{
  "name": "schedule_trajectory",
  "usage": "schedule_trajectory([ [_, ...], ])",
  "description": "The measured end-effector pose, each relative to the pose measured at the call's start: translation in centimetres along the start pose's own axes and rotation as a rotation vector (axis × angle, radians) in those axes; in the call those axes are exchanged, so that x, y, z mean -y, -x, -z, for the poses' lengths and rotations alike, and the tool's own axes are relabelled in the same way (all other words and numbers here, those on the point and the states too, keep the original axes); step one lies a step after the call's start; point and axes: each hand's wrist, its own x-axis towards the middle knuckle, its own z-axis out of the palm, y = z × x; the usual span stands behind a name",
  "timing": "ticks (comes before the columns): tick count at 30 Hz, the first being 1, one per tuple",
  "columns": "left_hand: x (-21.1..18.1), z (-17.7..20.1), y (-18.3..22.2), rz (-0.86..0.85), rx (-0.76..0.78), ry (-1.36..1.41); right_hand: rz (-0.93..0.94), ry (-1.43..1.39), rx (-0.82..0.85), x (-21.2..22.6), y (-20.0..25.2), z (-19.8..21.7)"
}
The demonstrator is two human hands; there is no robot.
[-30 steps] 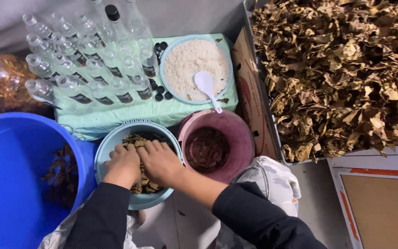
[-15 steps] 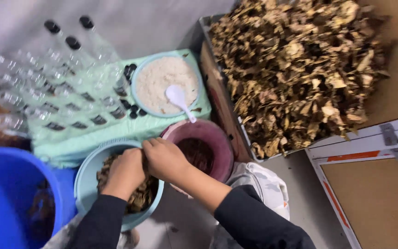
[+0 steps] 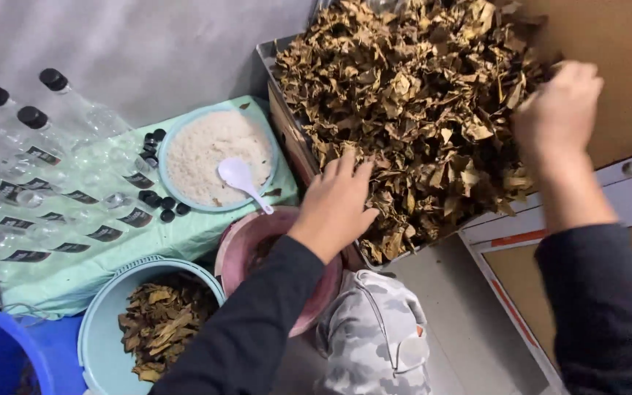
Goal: Mixing dried leaves with white powder in a bucket using hands and a spoon.
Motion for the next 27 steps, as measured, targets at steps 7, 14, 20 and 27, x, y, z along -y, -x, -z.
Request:
schedule_trajectory([
  [7,1.4,-3.8,0.0,-0.02,-0.013,0.0,0.101,-0.289,0.38,-0.7,-2.2,3.5],
  [14,3.1,-6.7,1.9,0.01,0.028,-0.03,0.132,-0.202,0.441,-2.6,-3.3,-4.3],
  [20,2.7,-7.9,1.8,-0.028,-0.034,-0.069,0.114,-0.162,0.326,-6.7,-5.1,-8.0],
  [27,2.1,-7.8,1.0,0.001,0.004,-0.057,0.258,0.037,-0.037,-9.7,-11.9,-13.4],
])
